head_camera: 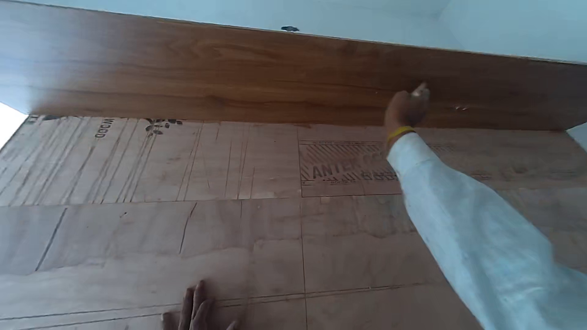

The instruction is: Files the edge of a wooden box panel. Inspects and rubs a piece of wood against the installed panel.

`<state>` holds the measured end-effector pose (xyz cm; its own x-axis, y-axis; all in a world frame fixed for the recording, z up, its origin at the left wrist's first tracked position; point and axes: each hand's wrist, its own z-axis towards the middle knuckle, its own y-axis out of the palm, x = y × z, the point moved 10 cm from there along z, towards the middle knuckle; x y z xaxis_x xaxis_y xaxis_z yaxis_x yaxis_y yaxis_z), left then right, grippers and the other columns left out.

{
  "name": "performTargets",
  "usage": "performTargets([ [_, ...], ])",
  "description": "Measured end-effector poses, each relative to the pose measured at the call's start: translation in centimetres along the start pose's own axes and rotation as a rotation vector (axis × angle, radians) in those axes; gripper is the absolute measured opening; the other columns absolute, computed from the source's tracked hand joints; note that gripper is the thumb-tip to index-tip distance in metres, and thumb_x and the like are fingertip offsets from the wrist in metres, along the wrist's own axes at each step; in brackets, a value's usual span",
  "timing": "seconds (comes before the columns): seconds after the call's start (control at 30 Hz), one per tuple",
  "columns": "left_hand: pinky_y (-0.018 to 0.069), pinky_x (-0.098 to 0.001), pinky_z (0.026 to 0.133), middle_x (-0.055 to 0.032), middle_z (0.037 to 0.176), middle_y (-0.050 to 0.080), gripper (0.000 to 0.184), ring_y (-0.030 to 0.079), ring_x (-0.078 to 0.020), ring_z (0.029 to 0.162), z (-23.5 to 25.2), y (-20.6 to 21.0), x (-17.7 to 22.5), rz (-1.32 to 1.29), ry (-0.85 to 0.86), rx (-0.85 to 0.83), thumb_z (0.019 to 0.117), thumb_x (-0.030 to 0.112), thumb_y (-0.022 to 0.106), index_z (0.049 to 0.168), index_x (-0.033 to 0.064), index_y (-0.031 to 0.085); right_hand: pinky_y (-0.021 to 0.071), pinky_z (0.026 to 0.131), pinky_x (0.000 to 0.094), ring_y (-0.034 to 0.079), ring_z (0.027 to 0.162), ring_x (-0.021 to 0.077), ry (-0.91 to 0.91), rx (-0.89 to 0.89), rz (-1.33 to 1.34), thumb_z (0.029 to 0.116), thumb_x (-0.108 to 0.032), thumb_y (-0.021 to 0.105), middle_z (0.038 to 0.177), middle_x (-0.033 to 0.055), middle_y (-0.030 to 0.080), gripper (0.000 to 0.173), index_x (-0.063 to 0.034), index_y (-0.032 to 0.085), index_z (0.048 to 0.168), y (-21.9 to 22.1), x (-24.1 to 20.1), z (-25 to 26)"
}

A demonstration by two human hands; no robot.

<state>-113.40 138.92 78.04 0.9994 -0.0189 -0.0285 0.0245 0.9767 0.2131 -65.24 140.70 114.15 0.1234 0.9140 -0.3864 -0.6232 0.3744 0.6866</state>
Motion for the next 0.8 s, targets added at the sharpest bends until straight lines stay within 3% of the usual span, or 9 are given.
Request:
performTargets([
  [0.07,0.0139,-0.0581,0.123,-0.0297,0.147,0.052,0.075,0.041,-0.0405,0.146,0.1,-0.3,0.0,0.035,0.02,0.025,0.1015,0.064,0.038,0.13,-0.003,0.055,0.0442,0.108,0.0514,0.056,0.132,0.0337,-0.011,-0.022,-0.026,0.1073,-0.026,0.043,0.141,0.0205,0.06,0.05,-0.0021,0.048,0.151,0.3,3.4,1.1],
  [0.1,0.0147,-0.0582,0.123,-0.0299,0.146,0.052,0.076,0.041,-0.0402,0.146,0.1,-0.3,0.0,0.037,0.021,0.025,0.1013,0.065,0.037,0.13,-0.0033,0.055,0.045,0.105,0.053,0.058,0.128,0.0344,0.004,-0.015,-0.025,0.1087,-0.031,0.041,0.136,0.021,0.063,0.047,-0.0025,0.056,0.143,1.0,5.5,1.3],
  [0.2,0.0139,-0.0578,0.123,-0.0309,0.146,0.052,0.079,0.041,-0.041,0.146,0.2,-0.5,0.1,0.021,0.015,-0.008,0.1011,0.067,0.035,0.13,-0.004,0.055,0.0478,0.096,0.0561,0.062,0.116,0.0353,0.087,-0.034,0.047,0.1023,-0.024,0.053,0.123,0.0216,0.067,0.036,-0.0033,0.065,0.129,3.7,10.3,1.0],
  [0.27,0.0142,-0.0568,0.123,-0.031,0.144,0.053,0.078,0.042,-0.041,0.146,0.3,-0.6,0.2,0.007,0.016,-0.011,0.1015,0.066,0.036,0.129,-0.0042,0.056,0.0492,0.094,0.0542,0.063,0.113,0.0336,0.132,-0.02,0.135,0.0965,-0.021,0.062,0.121,0.0207,0.066,0.037,-0.0031,0.065,0.129,5.1,10.9,0.2],
  [0.43,0.0201,-0.0512,0.123,-0.0288,0.139,0.059,0.067,0.048,-0.0371,0.141,0.0,-1.0,0.3,0.01,0.019,0.046,0.1018,0.063,0.039,0.119,0.0014,0.059,0.0501,0.087,0.0489,0.065,0.103,0.0268,0.163,0.101,0.167,0.0993,-0.025,0.056,0.107,0.0132,0.07,0.029,-0.0067,0.07,0.117,7.7,7.6,-4.6],
  [0.6,0.0134,-0.0539,0.124,-0.0277,0.143,0.056,0.068,0.043,-0.0371,0.145,0.0,-1.0,0.0,-0.093,-0.016,-0.012,0.102,0.062,0.039,0.12,-0.0001,0.062,0.0519,0.085,0.0483,0.067,0.104,0.0264,0.153,0.081,0.222,0.0932,-0.018,0.061,0.109,0.0119,0.072,0.04,-0.0088,0.068,0.132,14.8,1.1,-16.7],
  [0.7,0.0153,-0.0559,0.124,-0.0272,0.142,0.058,0.075,0.045,-0.0383,0.143,0.1,-1.2,-0.1,-0.142,-0.026,0.001,0.1014,0.065,0.036,0.121,-0.0025,0.064,0.0499,0.072,0.0464,0.065,0.083,0.024,0.129,0.057,0.318,0.0865,-0.014,0.069,0.082,0.0074,0.067,0.016,-0.008,0.072,0.101,19.6,-2.8,-24.2],
  [0.73,0.0172,-0.0567,0.123,-0.0276,0.142,0.058,0.078,0.047,-0.0392,0.142,0.2,-1.5,-0.1,-0.166,-0.037,-0.001,0.1013,0.065,0.035,0.122,-0.0042,0.064,0.0496,0.069,0.0464,0.065,0.081,0.0231,0.123,0.04,0.338,0.0847,-0.015,0.07,0.081,0.0062,0.066,0.016,-0.009,0.072,0.1,21.8,-4.0,-26.6],
  [0.8,0.0195,-0.0636,0.12,-0.0333,0.141,0.056,0.075,0.048,-0.0476,0.139,1.3,-2.5,0.2,-0.253,-0.073,-0.096,0.1024,0.055,0.041,0.125,-0.013,0.063,0.0522,0.07,0.0496,0.067,0.084,0.0241,0.12,0.01,0.324,0.085,-0.022,0.07,0.087,0.0067,0.069,0.03,-0.0117,0.071,0.114,27.0,-6.0,-30.7],
])
